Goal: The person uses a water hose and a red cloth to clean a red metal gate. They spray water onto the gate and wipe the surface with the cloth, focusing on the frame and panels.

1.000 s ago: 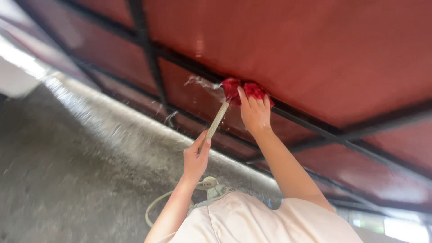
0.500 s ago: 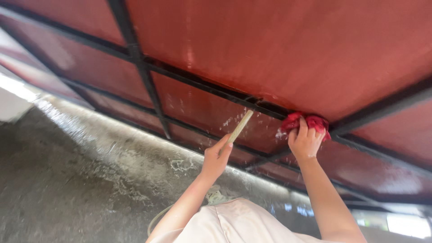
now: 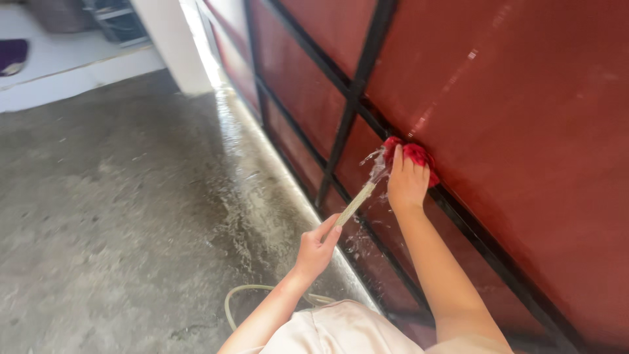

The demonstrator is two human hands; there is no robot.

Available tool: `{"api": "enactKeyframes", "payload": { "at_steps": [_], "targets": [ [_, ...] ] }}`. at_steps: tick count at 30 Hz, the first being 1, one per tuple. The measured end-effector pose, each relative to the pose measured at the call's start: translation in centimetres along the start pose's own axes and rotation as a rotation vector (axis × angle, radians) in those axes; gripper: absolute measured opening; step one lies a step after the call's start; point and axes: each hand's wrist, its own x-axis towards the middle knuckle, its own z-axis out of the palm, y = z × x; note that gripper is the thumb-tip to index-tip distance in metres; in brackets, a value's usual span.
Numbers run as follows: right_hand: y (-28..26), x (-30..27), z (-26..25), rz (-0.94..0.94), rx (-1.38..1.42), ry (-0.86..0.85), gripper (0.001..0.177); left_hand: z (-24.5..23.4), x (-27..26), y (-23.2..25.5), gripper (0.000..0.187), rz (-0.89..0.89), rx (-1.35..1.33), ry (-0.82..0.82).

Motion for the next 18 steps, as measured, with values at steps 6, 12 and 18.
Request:
{"api": "enactKeyframes", "payload": {
  "at_steps": [6,12,18],
  "targets": [
    [-3.7,8.5,4.3,-0.121,0.123,0.011,0.055,-0.6,-0.9,-1.2,0.04,0.214,-0.054,0.291],
    [-3.7,8.6,4.4,-0.264,0.441,0.11,0.055,1.7,-1.7,-2.5,0.041,0.192,-0.051,0.366],
    [-4.3,3.4,7.4,-0.105,0.84,0.111,0.043,5.8,-1.0,-2.3,0.044,0.096,0.029,0.297]
  ]
}}
